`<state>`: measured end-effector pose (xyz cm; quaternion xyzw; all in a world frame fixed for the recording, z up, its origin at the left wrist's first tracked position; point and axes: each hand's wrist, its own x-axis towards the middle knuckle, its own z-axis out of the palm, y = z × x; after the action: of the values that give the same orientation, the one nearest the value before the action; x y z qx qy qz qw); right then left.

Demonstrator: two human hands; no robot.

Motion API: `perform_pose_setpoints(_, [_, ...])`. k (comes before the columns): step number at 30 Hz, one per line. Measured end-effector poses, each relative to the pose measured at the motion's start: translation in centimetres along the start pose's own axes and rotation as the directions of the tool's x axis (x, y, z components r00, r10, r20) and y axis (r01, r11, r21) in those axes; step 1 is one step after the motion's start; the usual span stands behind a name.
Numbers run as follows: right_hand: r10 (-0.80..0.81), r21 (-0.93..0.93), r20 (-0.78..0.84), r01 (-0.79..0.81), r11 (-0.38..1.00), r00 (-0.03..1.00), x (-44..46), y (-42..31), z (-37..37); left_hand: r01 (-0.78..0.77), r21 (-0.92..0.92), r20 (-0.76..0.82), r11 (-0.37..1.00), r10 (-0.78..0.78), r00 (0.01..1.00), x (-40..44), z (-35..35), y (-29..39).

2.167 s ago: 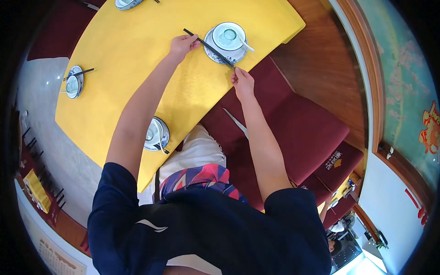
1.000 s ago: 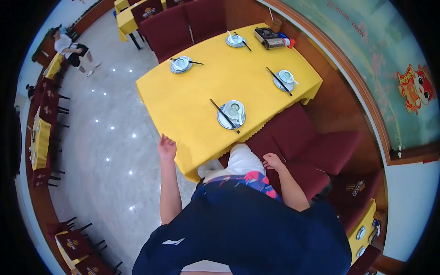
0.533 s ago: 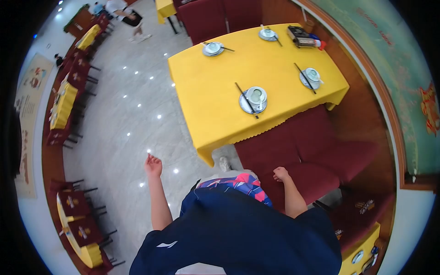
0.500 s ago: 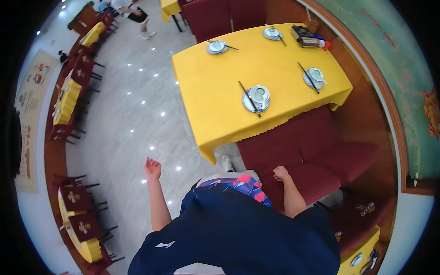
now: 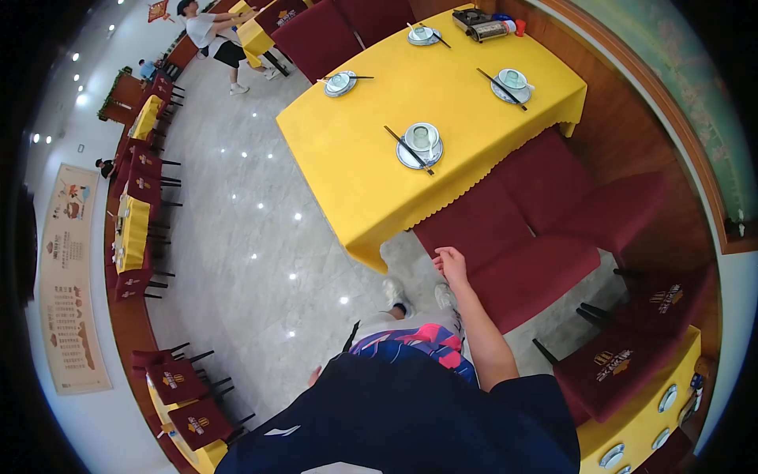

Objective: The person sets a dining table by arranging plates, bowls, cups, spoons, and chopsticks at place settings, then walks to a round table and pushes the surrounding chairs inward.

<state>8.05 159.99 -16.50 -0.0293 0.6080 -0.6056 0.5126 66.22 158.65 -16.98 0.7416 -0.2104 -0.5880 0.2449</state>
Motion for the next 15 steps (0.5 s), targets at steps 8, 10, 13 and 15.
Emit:
perform_pose_setpoints(8, [0.314,-0.067,0.116,-0.308,0.949,0.942,0.0,4.3,2.5,-0.119,0.167,0.238,0.979,0.077,0.968,4.9,3.8,7.2])
perform_pose_setpoints(10, [0.399,0.202,0.048,-0.4,0.894,0.916,1.4,7.3,3.1,-0.259,0.227,0.282,0.939,0.191,0.94,5.3,3.5,9.0])
perform_pose_setpoints(13, [0.377,0.311,-0.095,-0.333,0.89,0.921,2.6,11.8,7.7,-0.262,-0.017,0.253,0.965,0.257,0.933,5.6,0.0,7.5])
perform_pose_setpoints(15, [0.32,0.04,-0.002,-0.32,0.947,0.947,1.9,14.2,12.6,-0.256,-0.128,0.193,0.958,0.277,0.941,7.9,-3.9,3.9])
